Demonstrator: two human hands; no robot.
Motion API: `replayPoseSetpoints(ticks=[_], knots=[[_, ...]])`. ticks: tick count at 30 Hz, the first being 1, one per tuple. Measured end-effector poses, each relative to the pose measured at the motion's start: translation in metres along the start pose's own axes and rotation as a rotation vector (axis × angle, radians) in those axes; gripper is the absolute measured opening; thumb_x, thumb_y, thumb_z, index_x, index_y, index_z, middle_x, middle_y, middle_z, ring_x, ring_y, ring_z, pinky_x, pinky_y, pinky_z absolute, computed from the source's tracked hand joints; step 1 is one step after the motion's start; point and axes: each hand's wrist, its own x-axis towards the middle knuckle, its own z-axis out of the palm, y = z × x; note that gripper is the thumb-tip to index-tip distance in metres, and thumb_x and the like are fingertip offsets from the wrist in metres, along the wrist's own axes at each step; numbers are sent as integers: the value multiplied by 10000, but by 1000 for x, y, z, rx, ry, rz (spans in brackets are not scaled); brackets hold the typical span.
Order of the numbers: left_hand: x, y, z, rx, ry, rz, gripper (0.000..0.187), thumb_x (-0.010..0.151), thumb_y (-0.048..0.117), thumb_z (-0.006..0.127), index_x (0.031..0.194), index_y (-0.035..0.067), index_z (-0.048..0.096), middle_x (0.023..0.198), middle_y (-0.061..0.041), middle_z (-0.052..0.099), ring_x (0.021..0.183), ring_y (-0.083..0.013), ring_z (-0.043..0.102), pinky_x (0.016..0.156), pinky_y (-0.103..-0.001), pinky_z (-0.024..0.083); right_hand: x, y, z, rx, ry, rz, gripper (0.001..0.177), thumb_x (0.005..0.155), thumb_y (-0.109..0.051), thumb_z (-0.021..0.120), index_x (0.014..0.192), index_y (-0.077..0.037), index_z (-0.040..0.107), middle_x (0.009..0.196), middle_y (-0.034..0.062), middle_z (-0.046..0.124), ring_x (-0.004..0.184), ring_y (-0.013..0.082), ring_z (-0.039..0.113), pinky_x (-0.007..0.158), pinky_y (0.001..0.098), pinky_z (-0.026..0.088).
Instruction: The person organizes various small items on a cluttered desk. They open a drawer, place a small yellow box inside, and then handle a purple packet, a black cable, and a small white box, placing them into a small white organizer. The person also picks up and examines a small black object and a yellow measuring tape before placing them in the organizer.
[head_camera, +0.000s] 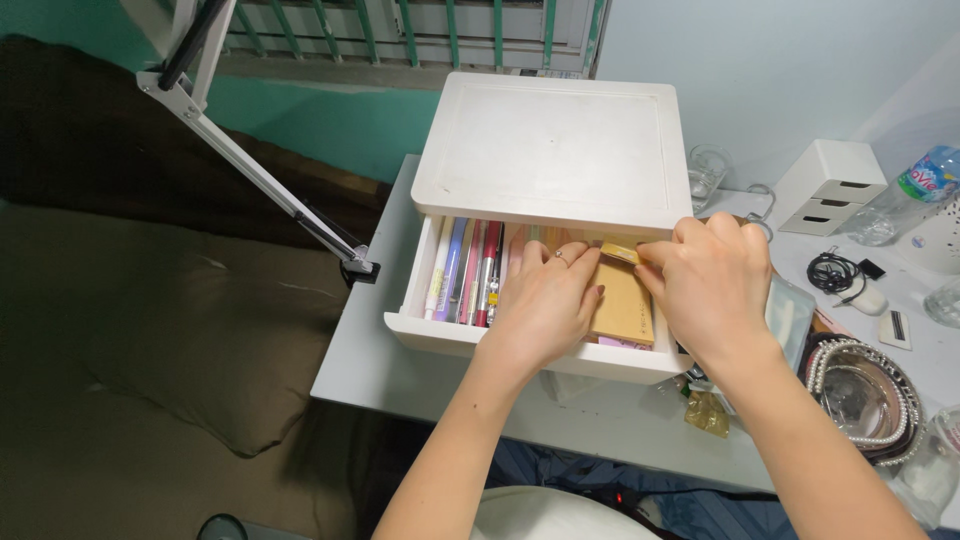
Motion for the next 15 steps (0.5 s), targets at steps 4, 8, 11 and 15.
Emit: replayPoseSetpoints(ticks=[4,8,11,15], knots=[[0,3,-2,36,60,44,453,900,220,656,1298,4,647,1274,-99,675,1015,-351,572,909,-463,454,2,-3,1,-65,-43,39,134,740,-316,835,852,-241,825,783,-12,634,842,230,579,753,420,394],[-3,6,-1,21,-23,45,417,913,220,639,1289,40,665,1225,-76,697,1015,-342,577,896,-455,463,-4,-13,0,-42,16,73,161,754,-290,816,904,-233,824,811,-6,629,845,234,576,757,419,388],[-2,4,0,25,-29,52,413,910,214,639,1289,49,668,1207,-82,700,1009,-347,575,889,-457,463,-7,-16,-1,52,16,54,114,792,-279,798,889,-224,820,806,-10,618,847,233,573,765,417,385],[-1,3,3,15,-43,51,408,925,196,609,1311,82,669,1215,-93,688,1013,-355,562,909,-454,463,-3,-18,1,31,5,37,106,805,-301,785,855,-216,824,789,15,608,838,251,569,734,425,383]])
